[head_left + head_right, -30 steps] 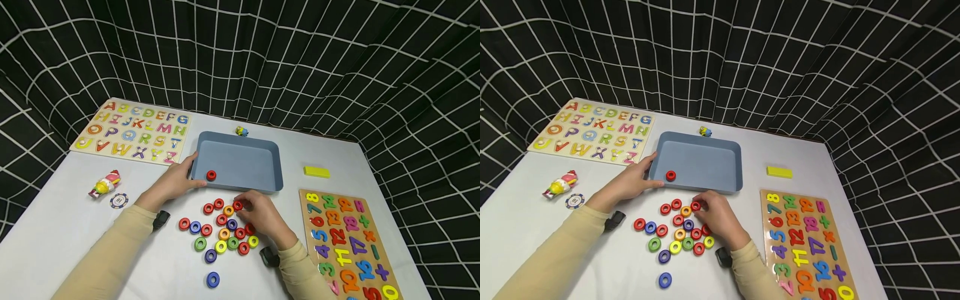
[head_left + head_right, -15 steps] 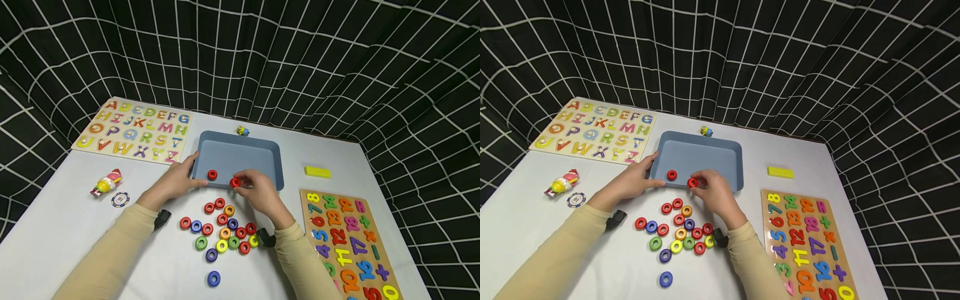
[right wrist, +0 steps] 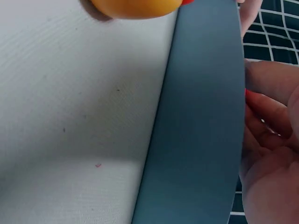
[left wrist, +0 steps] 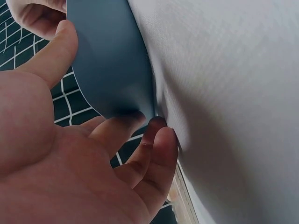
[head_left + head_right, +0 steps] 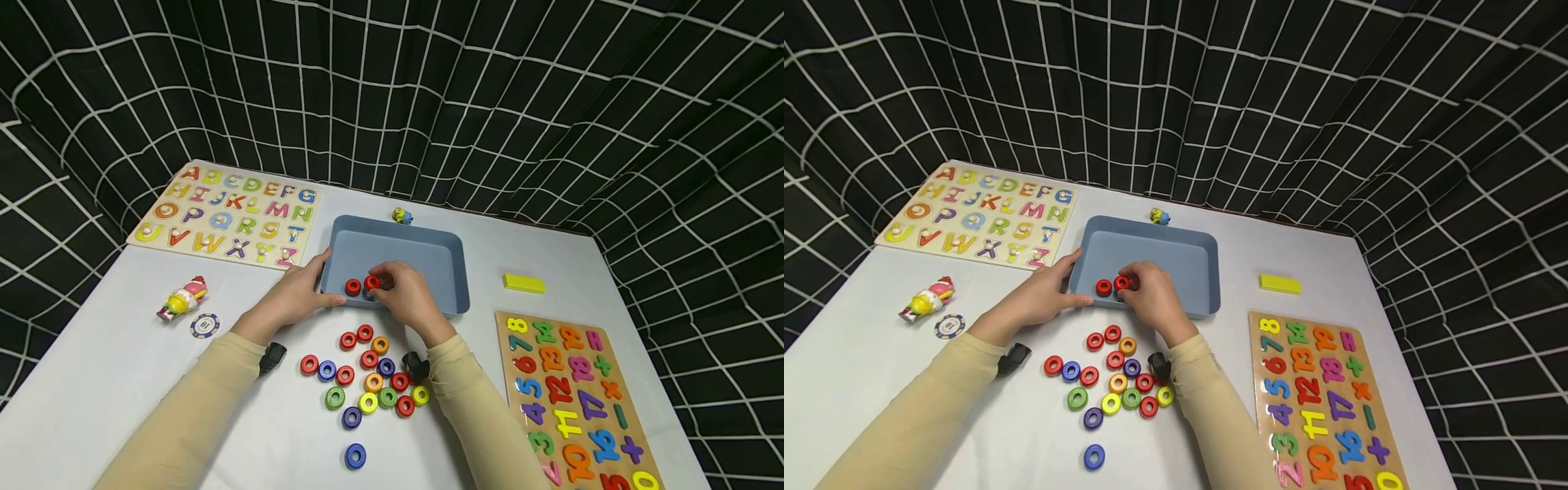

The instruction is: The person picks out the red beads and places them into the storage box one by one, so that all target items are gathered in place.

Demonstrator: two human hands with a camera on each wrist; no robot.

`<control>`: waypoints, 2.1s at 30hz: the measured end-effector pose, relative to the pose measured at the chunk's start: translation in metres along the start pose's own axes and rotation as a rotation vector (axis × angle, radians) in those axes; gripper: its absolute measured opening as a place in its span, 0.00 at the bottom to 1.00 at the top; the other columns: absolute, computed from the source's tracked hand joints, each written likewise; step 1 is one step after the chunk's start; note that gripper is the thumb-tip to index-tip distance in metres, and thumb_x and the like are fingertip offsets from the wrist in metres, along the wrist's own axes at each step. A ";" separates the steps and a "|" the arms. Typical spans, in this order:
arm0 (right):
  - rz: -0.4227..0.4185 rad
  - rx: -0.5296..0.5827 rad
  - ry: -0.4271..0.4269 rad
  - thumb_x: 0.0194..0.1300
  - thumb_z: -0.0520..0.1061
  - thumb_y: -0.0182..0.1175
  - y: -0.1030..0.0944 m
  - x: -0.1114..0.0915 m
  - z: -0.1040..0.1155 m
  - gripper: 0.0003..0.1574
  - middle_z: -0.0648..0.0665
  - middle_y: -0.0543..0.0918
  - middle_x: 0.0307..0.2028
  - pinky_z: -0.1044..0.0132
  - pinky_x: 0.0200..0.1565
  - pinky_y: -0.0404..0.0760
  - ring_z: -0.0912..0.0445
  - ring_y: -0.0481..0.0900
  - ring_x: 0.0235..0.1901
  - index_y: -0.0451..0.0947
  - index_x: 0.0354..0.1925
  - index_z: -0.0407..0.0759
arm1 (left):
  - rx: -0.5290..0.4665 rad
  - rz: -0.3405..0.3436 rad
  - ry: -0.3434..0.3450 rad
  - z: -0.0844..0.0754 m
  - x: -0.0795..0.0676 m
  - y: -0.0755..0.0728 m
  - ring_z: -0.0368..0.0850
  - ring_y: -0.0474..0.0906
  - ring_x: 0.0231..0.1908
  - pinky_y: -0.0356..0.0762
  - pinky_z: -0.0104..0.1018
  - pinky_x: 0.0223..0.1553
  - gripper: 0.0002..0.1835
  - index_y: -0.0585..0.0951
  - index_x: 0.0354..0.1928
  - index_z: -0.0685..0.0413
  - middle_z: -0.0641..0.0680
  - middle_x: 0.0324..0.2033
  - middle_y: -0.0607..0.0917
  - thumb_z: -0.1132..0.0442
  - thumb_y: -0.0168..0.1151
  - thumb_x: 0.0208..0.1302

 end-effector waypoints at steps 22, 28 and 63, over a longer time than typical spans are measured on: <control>-0.110 0.059 -0.039 0.61 0.43 0.66 -0.040 -0.030 -0.006 0.19 0.48 0.83 0.49 0.58 0.53 0.80 0.54 0.81 0.49 0.81 0.52 0.48 | 0.010 0.013 -0.028 0.000 0.001 0.001 0.61 0.61 0.67 0.62 0.60 0.64 0.55 0.43 0.77 0.37 0.64 0.71 0.62 0.37 0.65 0.55; -0.041 0.077 0.003 0.61 0.44 0.67 -0.047 -0.065 -0.016 0.18 0.50 0.83 0.48 0.57 0.53 0.80 0.56 0.81 0.48 0.81 0.51 0.50 | -0.004 0.016 -0.031 0.000 0.000 0.000 0.62 0.60 0.67 0.61 0.61 0.65 0.54 0.42 0.77 0.37 0.63 0.72 0.61 0.39 0.65 0.57; 0.194 -0.016 0.165 0.57 0.42 0.69 -0.023 -0.116 -0.034 0.10 0.53 0.80 0.33 0.69 0.33 0.75 0.61 0.74 0.31 0.83 0.39 0.48 | 0.016 0.020 -0.012 -0.004 0.000 -0.006 0.64 0.57 0.69 0.61 0.62 0.64 0.55 0.42 0.77 0.39 0.62 0.72 0.61 0.38 0.65 0.56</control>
Point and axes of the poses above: each hand's wrist, its own x-axis towards the middle knuckle, its own y-axis out of the palm, z = x × y, the point moved 1 cm from there along x, towards the middle knuckle
